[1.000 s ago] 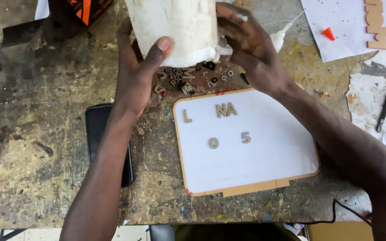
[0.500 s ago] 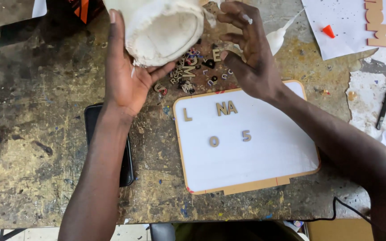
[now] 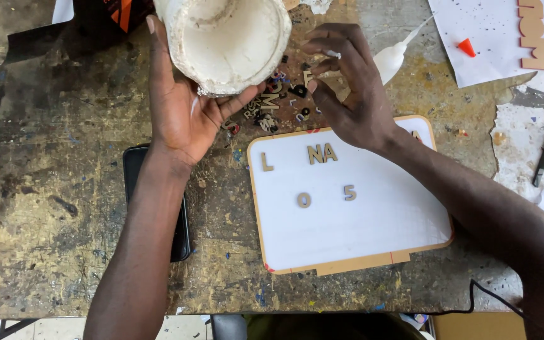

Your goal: Gluing small wooden letters and numbers onto a white board to create a sign

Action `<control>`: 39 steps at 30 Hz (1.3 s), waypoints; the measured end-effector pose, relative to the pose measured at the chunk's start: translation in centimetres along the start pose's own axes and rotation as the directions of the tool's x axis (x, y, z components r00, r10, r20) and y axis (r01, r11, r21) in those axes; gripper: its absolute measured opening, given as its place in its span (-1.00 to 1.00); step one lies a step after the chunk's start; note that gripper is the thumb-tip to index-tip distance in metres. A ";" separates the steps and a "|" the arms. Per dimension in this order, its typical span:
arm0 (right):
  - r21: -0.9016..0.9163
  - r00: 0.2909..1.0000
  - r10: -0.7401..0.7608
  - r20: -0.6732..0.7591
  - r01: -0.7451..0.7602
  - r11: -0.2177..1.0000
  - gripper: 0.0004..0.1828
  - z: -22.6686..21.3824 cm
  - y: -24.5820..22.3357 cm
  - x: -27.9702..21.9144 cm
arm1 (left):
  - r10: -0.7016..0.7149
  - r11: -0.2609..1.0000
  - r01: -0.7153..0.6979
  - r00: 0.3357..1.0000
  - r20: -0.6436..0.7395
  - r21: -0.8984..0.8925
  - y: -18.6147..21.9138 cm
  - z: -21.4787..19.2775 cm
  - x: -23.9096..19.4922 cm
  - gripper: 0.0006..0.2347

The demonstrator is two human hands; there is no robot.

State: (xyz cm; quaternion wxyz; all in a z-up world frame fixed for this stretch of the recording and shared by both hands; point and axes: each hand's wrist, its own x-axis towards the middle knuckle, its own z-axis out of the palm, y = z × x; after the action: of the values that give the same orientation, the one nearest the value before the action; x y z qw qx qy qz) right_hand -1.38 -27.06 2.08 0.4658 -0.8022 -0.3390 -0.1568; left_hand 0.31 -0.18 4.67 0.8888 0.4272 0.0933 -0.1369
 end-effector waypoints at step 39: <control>-0.047 0.999 0.029 0.028 -0.028 0.999 -0.23 -2.4 0.0 -0.1 | -0.013 0.921 -0.064 0.981 0.196 0.384 -0.6 -1.9 0.6 -0.06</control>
State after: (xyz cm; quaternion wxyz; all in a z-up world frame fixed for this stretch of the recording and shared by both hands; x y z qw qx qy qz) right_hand -1.36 -29.15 3.26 0.4442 -0.8198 -0.3305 -0.1466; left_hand 0.60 0.90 2.88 0.7930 0.5806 -0.0285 -0.1821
